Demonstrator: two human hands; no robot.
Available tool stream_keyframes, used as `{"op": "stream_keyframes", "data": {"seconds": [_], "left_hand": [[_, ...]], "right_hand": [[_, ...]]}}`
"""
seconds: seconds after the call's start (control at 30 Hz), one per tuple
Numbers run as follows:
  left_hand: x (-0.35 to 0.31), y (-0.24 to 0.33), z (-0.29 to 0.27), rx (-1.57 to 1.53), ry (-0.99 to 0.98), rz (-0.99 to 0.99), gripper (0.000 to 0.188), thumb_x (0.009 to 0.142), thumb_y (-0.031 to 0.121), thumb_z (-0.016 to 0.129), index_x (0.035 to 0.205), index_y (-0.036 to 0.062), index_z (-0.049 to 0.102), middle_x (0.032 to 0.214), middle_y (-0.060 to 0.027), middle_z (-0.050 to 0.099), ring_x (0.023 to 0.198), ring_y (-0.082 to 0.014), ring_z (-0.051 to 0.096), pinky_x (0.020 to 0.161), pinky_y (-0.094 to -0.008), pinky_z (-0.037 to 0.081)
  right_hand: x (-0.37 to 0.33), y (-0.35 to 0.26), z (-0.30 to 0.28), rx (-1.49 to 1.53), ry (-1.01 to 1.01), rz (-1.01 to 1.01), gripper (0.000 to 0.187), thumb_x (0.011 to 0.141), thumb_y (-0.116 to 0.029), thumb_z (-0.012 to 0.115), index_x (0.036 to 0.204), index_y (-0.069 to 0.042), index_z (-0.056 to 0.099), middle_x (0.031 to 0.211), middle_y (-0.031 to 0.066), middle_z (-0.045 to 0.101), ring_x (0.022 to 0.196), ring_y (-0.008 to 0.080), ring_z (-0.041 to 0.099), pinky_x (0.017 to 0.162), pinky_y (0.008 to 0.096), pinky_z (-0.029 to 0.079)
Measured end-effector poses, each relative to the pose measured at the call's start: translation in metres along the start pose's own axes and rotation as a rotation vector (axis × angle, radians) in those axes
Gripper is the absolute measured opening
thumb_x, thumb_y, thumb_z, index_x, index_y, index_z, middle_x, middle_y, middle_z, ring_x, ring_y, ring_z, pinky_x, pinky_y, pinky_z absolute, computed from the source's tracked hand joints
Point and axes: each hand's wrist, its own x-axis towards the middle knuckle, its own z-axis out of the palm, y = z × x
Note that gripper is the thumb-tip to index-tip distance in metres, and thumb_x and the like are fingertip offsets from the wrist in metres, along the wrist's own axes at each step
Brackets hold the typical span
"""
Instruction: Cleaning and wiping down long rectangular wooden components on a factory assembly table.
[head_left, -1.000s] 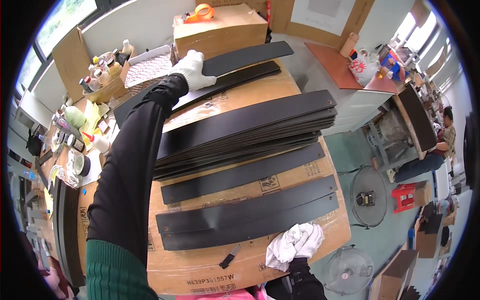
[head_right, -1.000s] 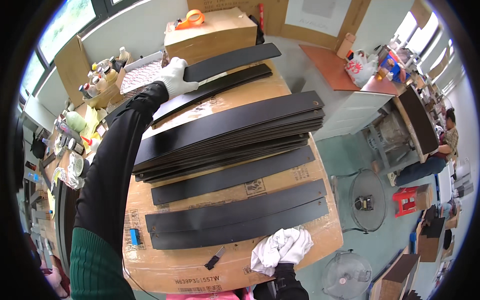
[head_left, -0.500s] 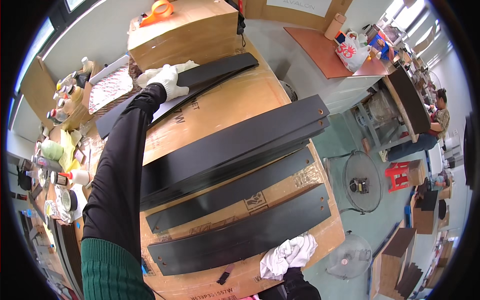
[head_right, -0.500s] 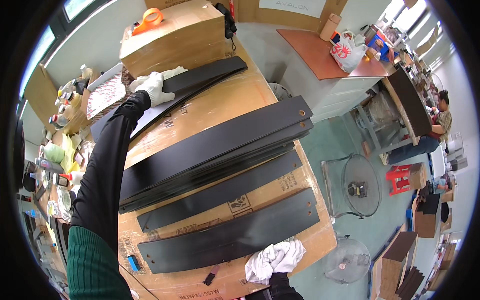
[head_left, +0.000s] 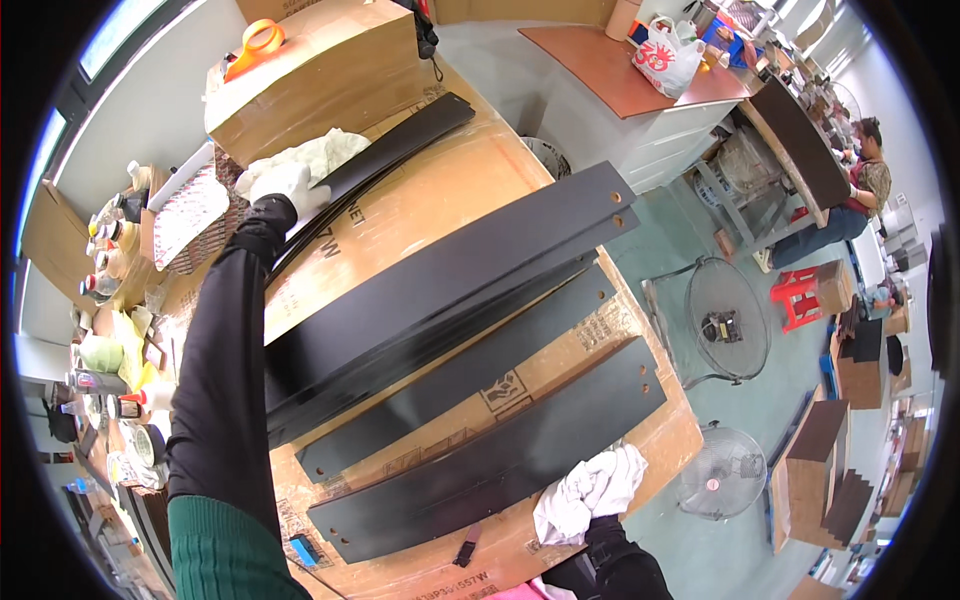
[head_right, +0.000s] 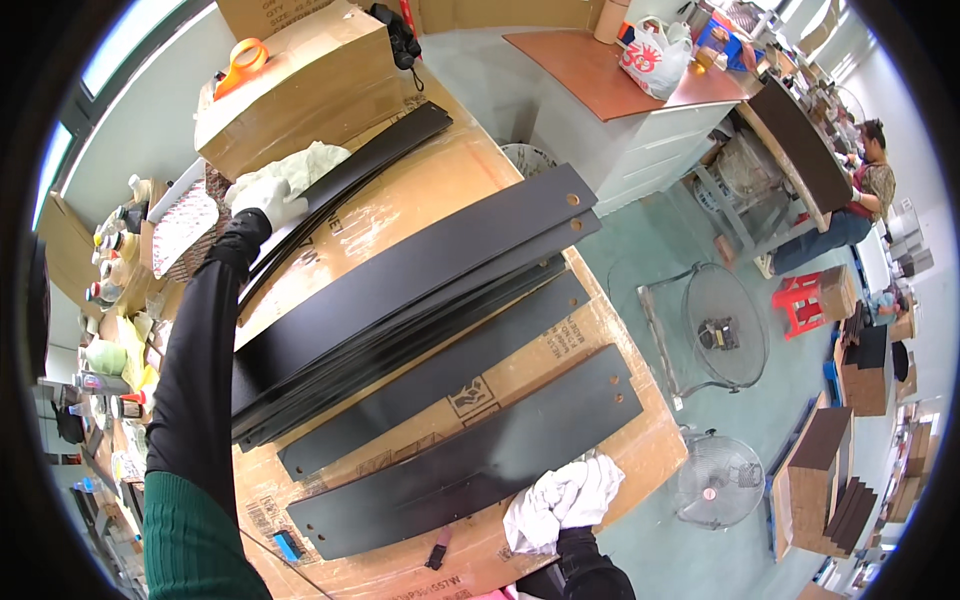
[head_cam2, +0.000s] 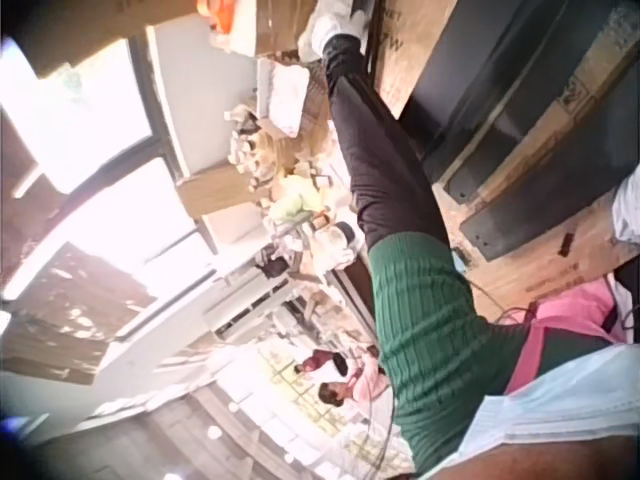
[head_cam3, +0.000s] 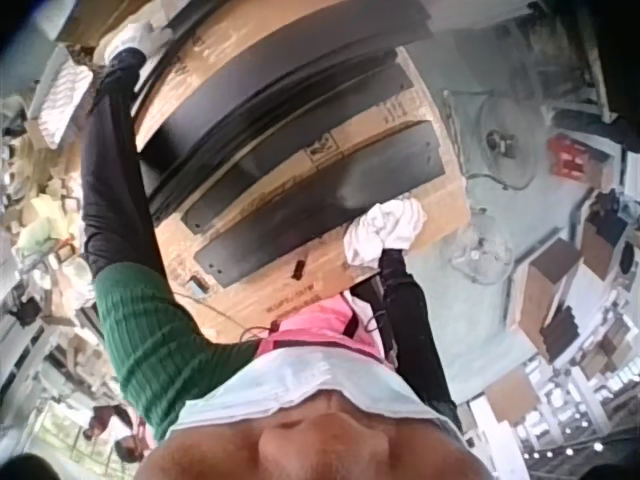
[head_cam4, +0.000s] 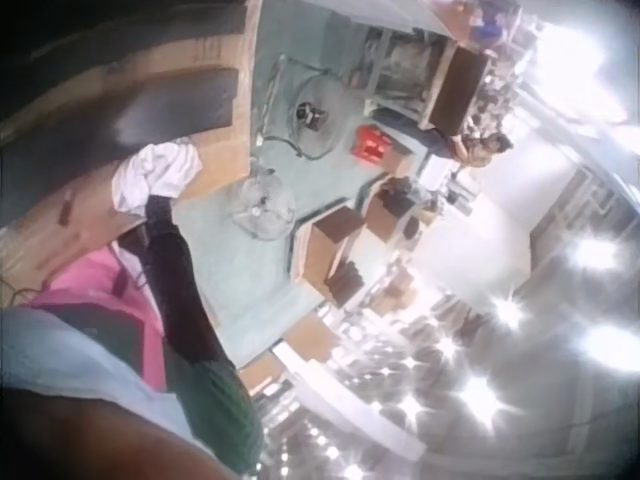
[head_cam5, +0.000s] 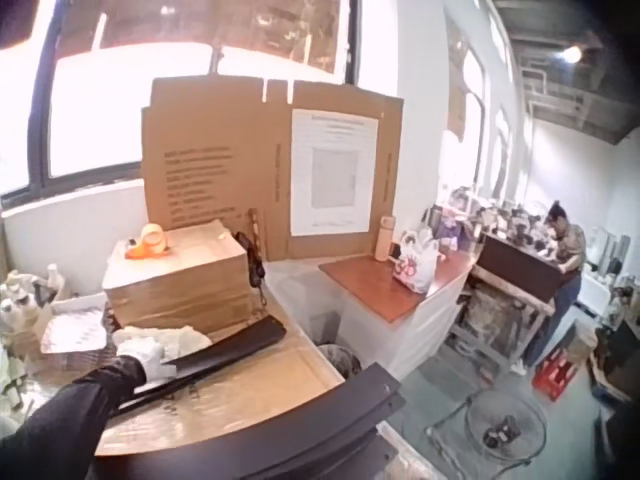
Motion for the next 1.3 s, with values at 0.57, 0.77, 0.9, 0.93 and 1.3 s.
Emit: {"op": "stream_keyframes", "data": {"seconds": [0.57, 0.77, 0.9, 0.93, 1.3], "left_hand": [[-0.388, 0.134, -0.030, -0.095, -0.207, 0.694, 0.095, 0.074, 0.060, 0.079, 0.136, -0.0067, 0.052, 0.124, -0.0229, 0.061, 0.113, -0.0363, 0.063, 0.091, -0.0423, 0.053], [-0.434, 0.166, 0.022, -0.286, -0.195, 0.364, 0.097, 0.075, 0.053, 0.082, 0.141, -0.0073, 0.043, 0.123, -0.0261, 0.058, 0.117, -0.0430, 0.059, 0.100, -0.0474, 0.048], [-0.445, 0.165, 0.042, -0.314, -0.063, 0.220, 0.070, 0.082, 0.046, 0.078, 0.127, -0.0019, 0.054, 0.117, -0.0231, 0.063, 0.108, -0.0409, 0.064, 0.092, -0.0474, 0.053], [-0.450, 0.161, 0.048, -0.253, 0.052, 0.294, 0.068, 0.084, 0.046, 0.077, 0.127, -0.0015, 0.054, 0.117, -0.0235, 0.063, 0.107, -0.0414, 0.064, 0.092, -0.0478, 0.053], [-0.608, 0.268, 0.000, -0.365, 0.134, 0.072, 0.070, 0.085, 0.053, 0.074, 0.124, -0.0029, 0.055, 0.116, -0.0259, 0.063, 0.105, -0.0421, 0.067, 0.090, -0.0488, 0.055]], "right_hand": [[0.012, -0.005, 0.004, 0.127, 0.091, -0.046, 0.061, 0.092, -0.046, 0.056, 0.137, -0.004, 0.055, 0.135, 0.0211, 0.058, 0.130, 0.0412, 0.052, 0.114, 0.0531, 0.035], [0.014, 0.002, -0.005, 0.125, 0.110, -0.122, 0.066, 0.087, -0.042, 0.069, 0.141, -0.007, 0.052, 0.137, 0.0220, 0.056, 0.131, 0.0423, 0.050, 0.112, 0.0544, 0.036], [0.006, -0.016, -0.011, 0.351, 0.095, -0.373, 0.072, 0.082, -0.048, 0.075, 0.140, -0.012, 0.054, 0.147, 0.0243, 0.046, 0.134, 0.0447, 0.043, 0.112, 0.0604, 0.033], [0.004, -0.022, -0.020, 0.356, 0.063, -0.542, 0.072, 0.080, -0.051, 0.076, 0.138, -0.013, 0.057, 0.148, 0.0233, 0.045, 0.136, 0.0445, 0.041, 0.112, 0.0623, 0.031], [-0.017, 0.063, -0.029, 0.463, 0.012, -0.467, 0.040, 0.085, -0.021, 0.079, 0.120, -0.008, 0.065, 0.121, 0.0140, 0.063, 0.109, 0.0324, 0.063, 0.094, 0.0390, 0.053]]}}
